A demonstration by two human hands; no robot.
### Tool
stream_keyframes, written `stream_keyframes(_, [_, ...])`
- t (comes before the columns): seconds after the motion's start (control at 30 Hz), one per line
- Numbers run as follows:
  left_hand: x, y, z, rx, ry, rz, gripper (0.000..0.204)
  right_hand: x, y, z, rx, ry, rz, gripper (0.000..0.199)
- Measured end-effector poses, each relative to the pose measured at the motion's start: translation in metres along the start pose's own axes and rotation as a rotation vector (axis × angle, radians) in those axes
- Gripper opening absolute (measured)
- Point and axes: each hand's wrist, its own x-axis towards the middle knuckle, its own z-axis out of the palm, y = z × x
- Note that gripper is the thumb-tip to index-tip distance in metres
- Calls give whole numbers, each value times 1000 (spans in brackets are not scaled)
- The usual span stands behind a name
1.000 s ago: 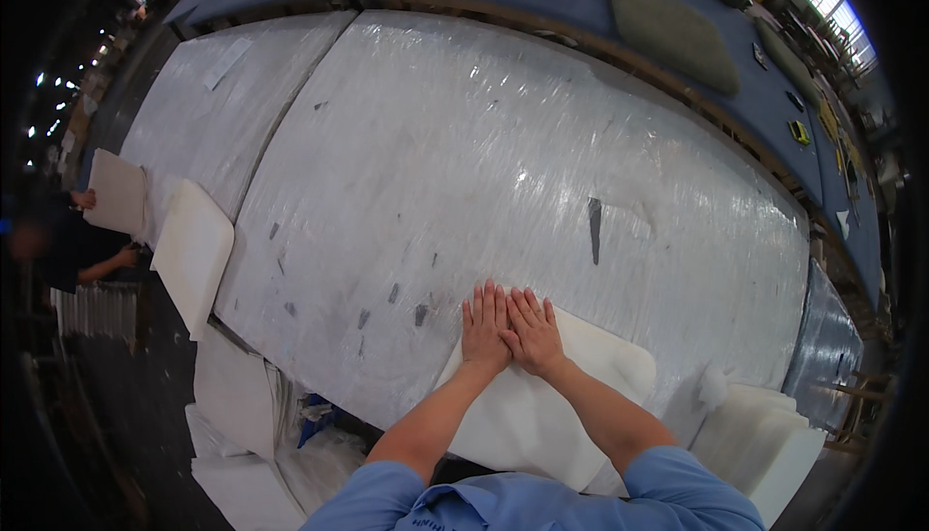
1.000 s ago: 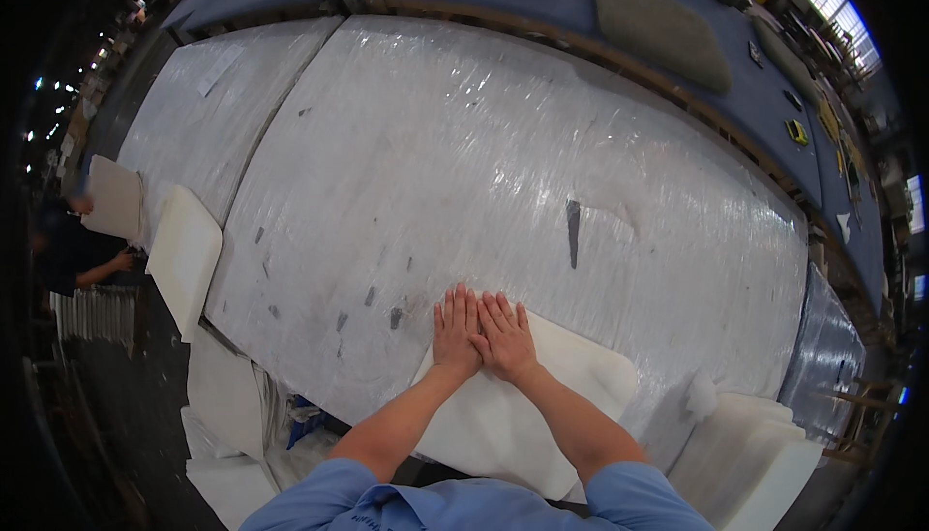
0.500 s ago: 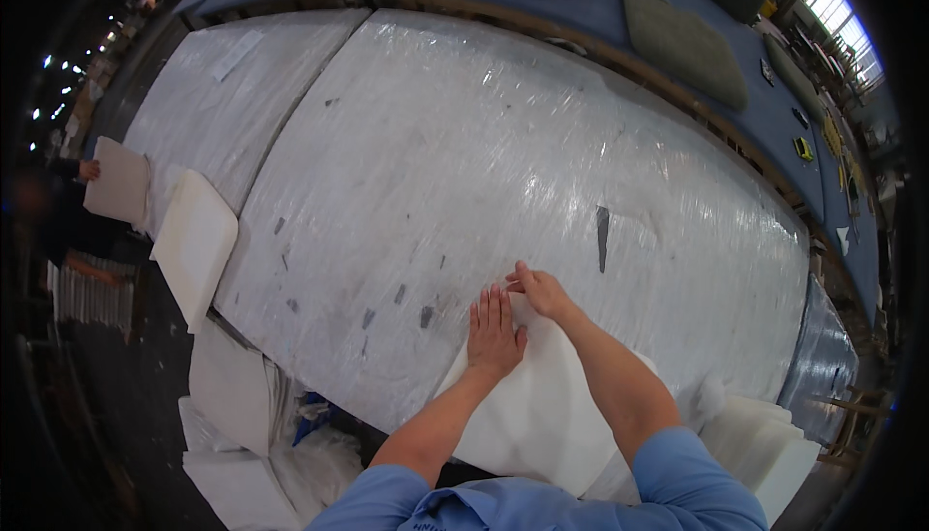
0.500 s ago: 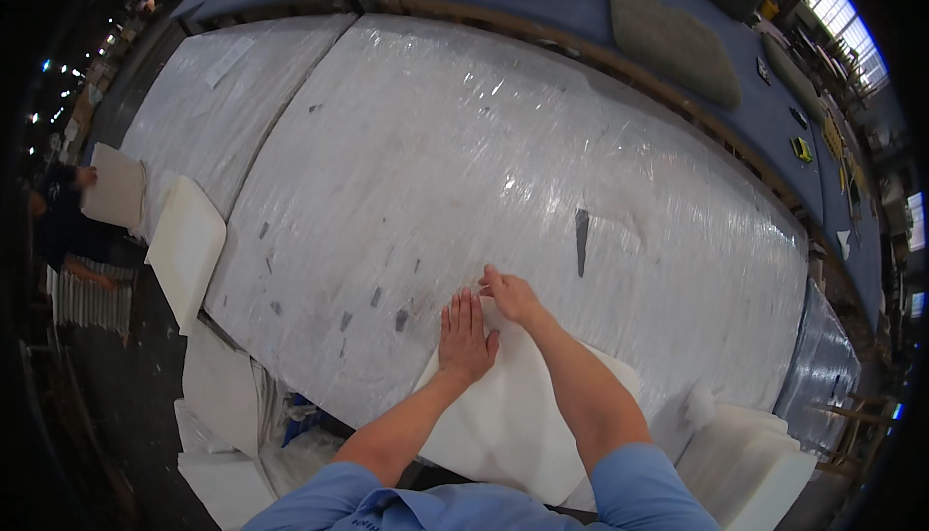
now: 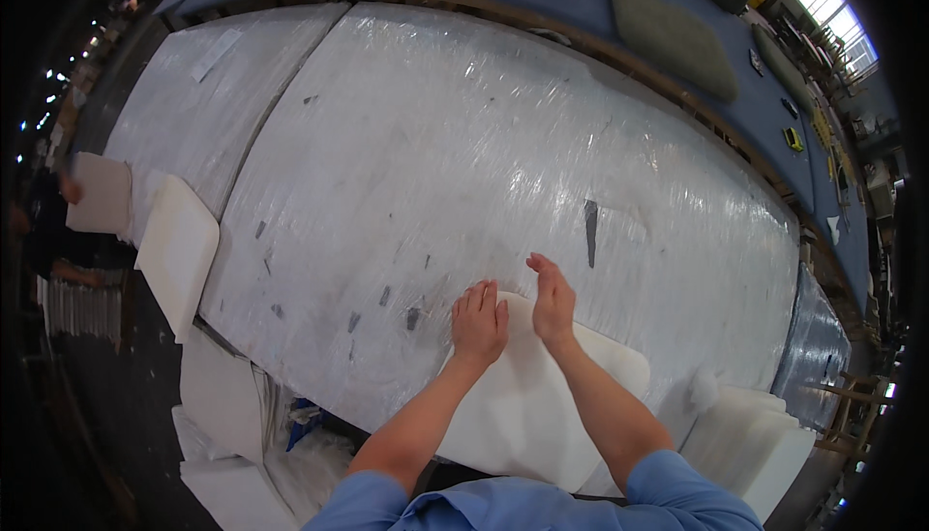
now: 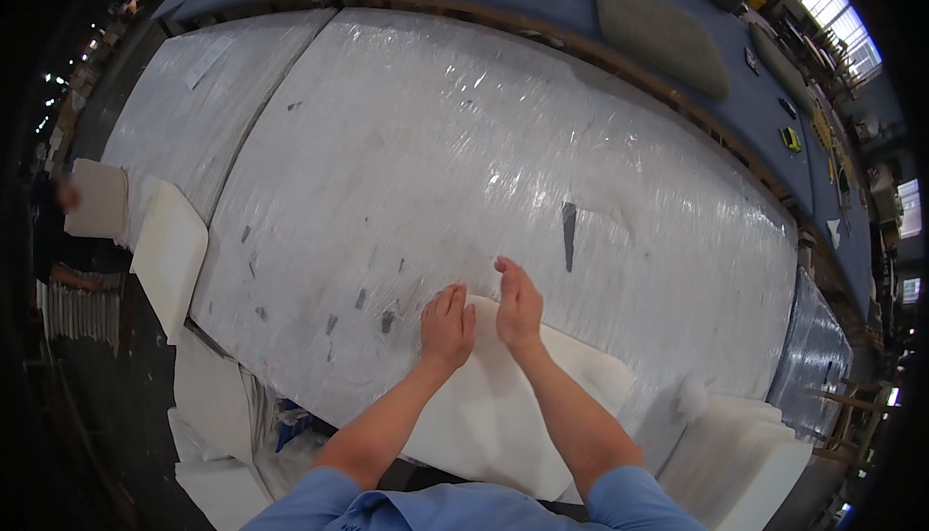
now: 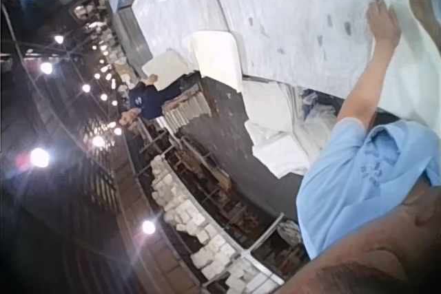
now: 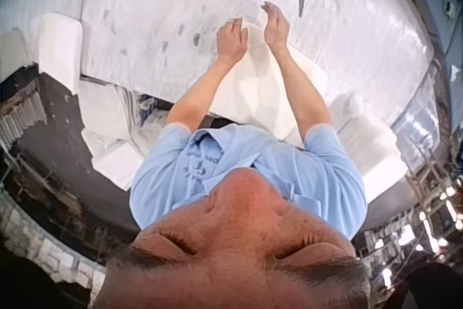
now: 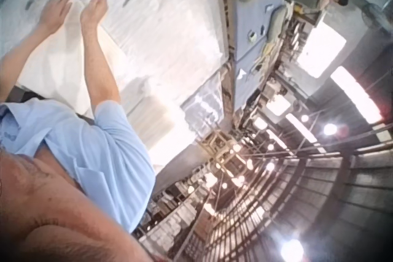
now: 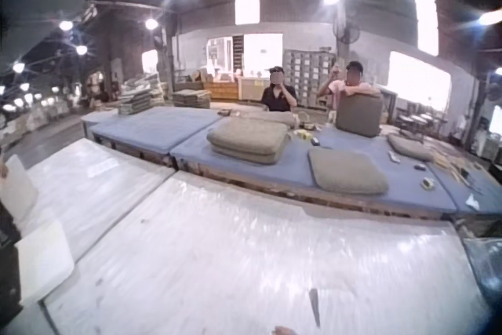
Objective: The person wraps rectangular foam pieces in white fabric on a workbench. They pick up foam, fold the fabric around it, smooth the edges, and place the wrapped items aside. Other workers are visible in the background handling similar materials.
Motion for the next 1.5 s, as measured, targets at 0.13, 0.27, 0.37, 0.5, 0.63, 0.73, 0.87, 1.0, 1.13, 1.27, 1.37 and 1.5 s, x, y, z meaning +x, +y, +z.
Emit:
stream_keyframes(0.13, [8, 2, 12, 112, -13, -34, 50, -22, 16, 12, -188, -180, -14, 44])
stream_keyframes(0.27, [11, 7, 6, 153, 2, 0, 47, -6, 43, -1, 186, -76, 169, 41])
stream_keyframes(0.37, [9, 3, 12, 178, 61, 27, 46, -4, 28, -30, 191, 149, 79, 38])
stream_keyframes(0.5, [25, 2, 5, -35, -56, -116, 49, -66, 6, -79, -314, 70, -115, 45])
stream_keyframes(0.63, [20, 16, 11, 156, 78, 85, 50, -170, 1, -111, -680, -297, -149, 56])
stream_keyframes(0.73, [16, 13, 17, 228, -46, 91, 51, -233, 14, -120, -859, -443, -32, 63])
stream_keyframes(0.87, [24, 26, 10, 201, -251, -45, 56, -245, 41, -124, -897, -461, -78, 64])
stream_keyframes(1.0, [5, 43, 9, 353, -110, 245, 61, -246, 43, -129, -900, -463, -99, 64])
stream_keyframes(1.13, [1, 37, 15, 465, -291, 362, 63, -246, 38, -135, -812, -505, -59, 63])
stream_keyframes(1.27, [-3, 34, 0, 372, -250, 267, 63, -218, 37, -168, -884, -153, -52, 64])
stream_keyframes(1.37, [-11, 13, -17, 418, -248, 132, 63, -194, 41, -186, -994, -19, 71, 69])
stream_keyframes(1.5, [-14, -1, -26, 235, -164, -28, 65, -187, 62, -194, -1028, -129, 241, 77])
